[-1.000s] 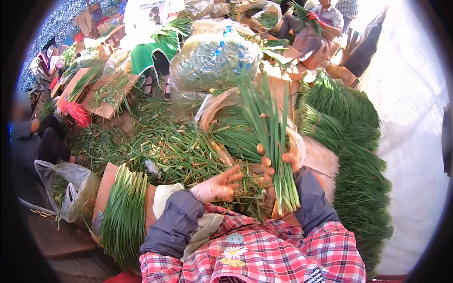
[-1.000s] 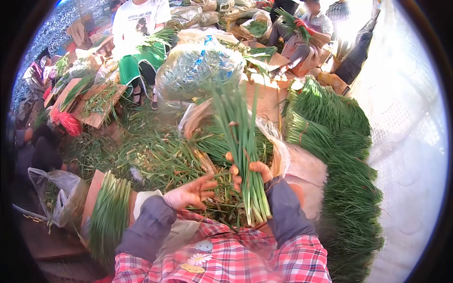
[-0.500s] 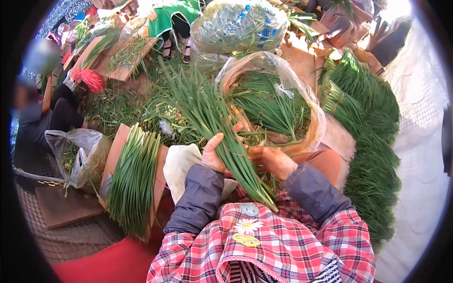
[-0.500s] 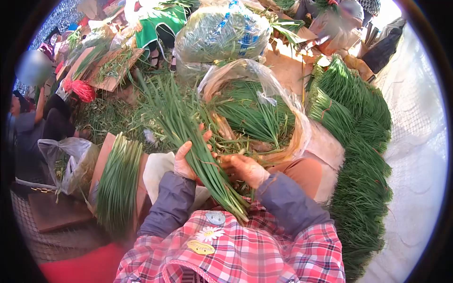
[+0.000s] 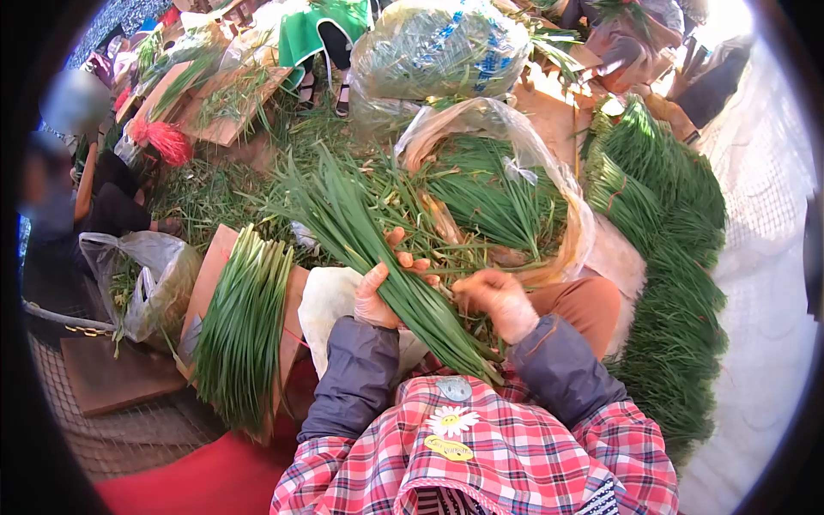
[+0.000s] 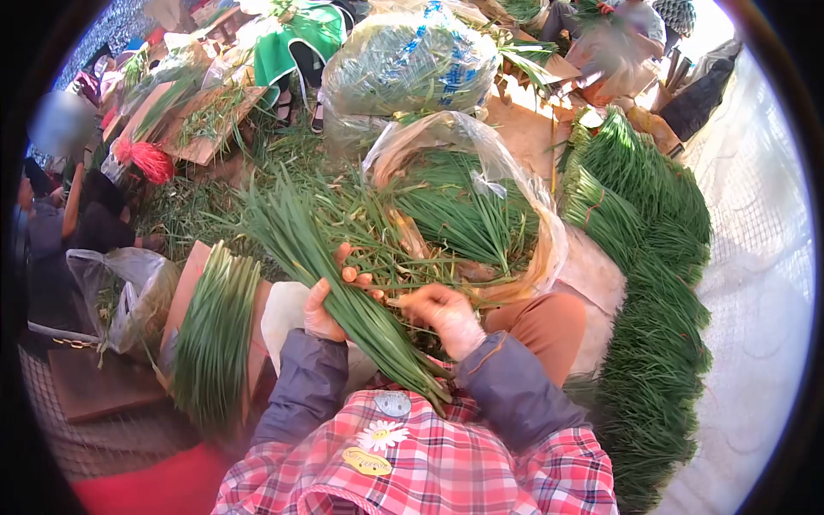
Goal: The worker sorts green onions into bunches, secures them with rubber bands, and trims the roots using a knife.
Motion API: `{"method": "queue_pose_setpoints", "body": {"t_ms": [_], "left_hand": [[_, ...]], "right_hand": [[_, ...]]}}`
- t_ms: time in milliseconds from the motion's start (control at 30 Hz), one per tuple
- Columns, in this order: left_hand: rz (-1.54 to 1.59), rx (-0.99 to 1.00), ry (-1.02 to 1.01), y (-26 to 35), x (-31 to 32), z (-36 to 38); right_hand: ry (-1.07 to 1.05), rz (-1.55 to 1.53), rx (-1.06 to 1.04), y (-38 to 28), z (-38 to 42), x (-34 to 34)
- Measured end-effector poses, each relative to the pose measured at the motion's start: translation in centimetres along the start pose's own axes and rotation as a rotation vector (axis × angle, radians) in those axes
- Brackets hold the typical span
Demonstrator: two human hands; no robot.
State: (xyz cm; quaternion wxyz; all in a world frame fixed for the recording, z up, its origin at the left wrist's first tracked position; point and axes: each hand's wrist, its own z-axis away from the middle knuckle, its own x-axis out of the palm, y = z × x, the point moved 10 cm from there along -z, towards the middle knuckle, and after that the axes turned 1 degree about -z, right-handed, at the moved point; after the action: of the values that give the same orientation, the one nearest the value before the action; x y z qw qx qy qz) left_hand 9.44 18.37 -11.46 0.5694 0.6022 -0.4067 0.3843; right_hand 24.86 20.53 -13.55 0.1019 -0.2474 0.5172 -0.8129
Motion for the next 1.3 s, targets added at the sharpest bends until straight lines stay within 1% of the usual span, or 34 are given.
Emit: {"method": "queue_pose_setpoints", "body": {"t_ms": [33,100,167,200,267,333,400,433,467,500,567,600,667,700,767,800,900,933,1033,1067,1133,1167,1233,1300], "left_hand": [[0.02,0.014,0.009,0.4,-0.3,0.3],[0.001,0.042,0.096,1.3,-0.9,1.2],[-0.002,0.067,0.154,2.4,-1.3,2.1],[0.01,0.073,0.175,2.6,-1.8,2.4],[-0.002,0.053,0.248,2.4,-3.0,3.0],[-0.001,0.033,0.327,2.3,-4.0,3.1],[0.0,0.02,0.403,1.7,-4.5,3.4],[-0.009,0.008,0.431,1.7,-4.6,3.2],[-0.021,0.015,0.398,1.8,-4.1,2.9],[-0.031,0.022,0.36,1.9,-3.5,2.4],[-0.039,0.035,0.292,1.8,-2.5,1.9],[-0.056,0.005,0.286,1.5,-2.2,2.0],[0.019,-0.044,0.17,0.9,-0.6,2.0],[0.051,-0.068,0.106,0.9,0.4,1.9],[0.028,-0.072,0.088,1.0,0.8,1.7],[0.023,-0.066,0.083,0.9,0.4,1.6],[0.062,-0.032,0.142,0.7,-0.9,1.7],[0.068,-0.03,0.155,0.7,-1.3,1.7],[0.069,-0.038,0.172,0.3,-1.9,2.0],[0.065,-0.033,0.163,0.3,-1.9,1.9],[0.024,-0.011,0.147,0.8,-1.7,2.2],[0.022,-0.015,0.179,1.0,-1.7,2.5],[-0.044,-0.014,0.266,1.1,-2.5,2.9],[-0.108,-0.009,0.318,1.6,-2.9,2.9]], "right_hand": [[0.106,-0.343,0.075,-0.3,0.5,-0.6],[0.045,-0.615,0.023,0.3,-0.7,-4.0],[-0.114,-0.547,0.071,1.5,-1.9,-6.0],[-0.207,-0.077,0.206,3.0,-2.0,-5.3],[-0.196,0.106,0.116,2.9,-3.0,-5.3],[-0.192,0.303,0.01,-0.7,-3.4,-2.6],[-0.174,0.483,-0.077,-4.0,-1.8,0.8],[-0.266,0.362,0.069,-4.9,0.1,4.4],[-0.322,0.373,0.039,-4.1,0.9,6.6],[-0.349,0.482,-0.152,-2.5,0.5,7.4],[-0.244,0.745,-0.02,-1.0,0.5,7.4],[-0.248,0.582,0.073,0.9,0.6,6.9],[-0.248,0.247,0.254,5.2,0.3,6.0],[-0.299,0.266,0.3,5.5,0.4,6.2],[-0.396,0.31,0.389,5.6,0.6,6.0],[-0.307,0.368,0.316,4.1,0.2,5.6],[-0.007,0.741,-0.371,-4.8,-0.6,4.9],[-0.002,0.703,-0.311,-6.0,-0.1,4.7],[-0.22,1.271,-0.428,-6.7,2.4,8.6],[-0.253,1.219,-0.305,-4.8,2.0,7.9],[-0.192,0.947,-0.149,-2.9,1.4,5.9],[-0.182,0.81,-0.069,-1.7,1.2,5.4],[-0.089,0.586,0.011,-0.6,0.9,3.7],[0.067,0.085,0.11,0.2,1.1,2.6]]}}
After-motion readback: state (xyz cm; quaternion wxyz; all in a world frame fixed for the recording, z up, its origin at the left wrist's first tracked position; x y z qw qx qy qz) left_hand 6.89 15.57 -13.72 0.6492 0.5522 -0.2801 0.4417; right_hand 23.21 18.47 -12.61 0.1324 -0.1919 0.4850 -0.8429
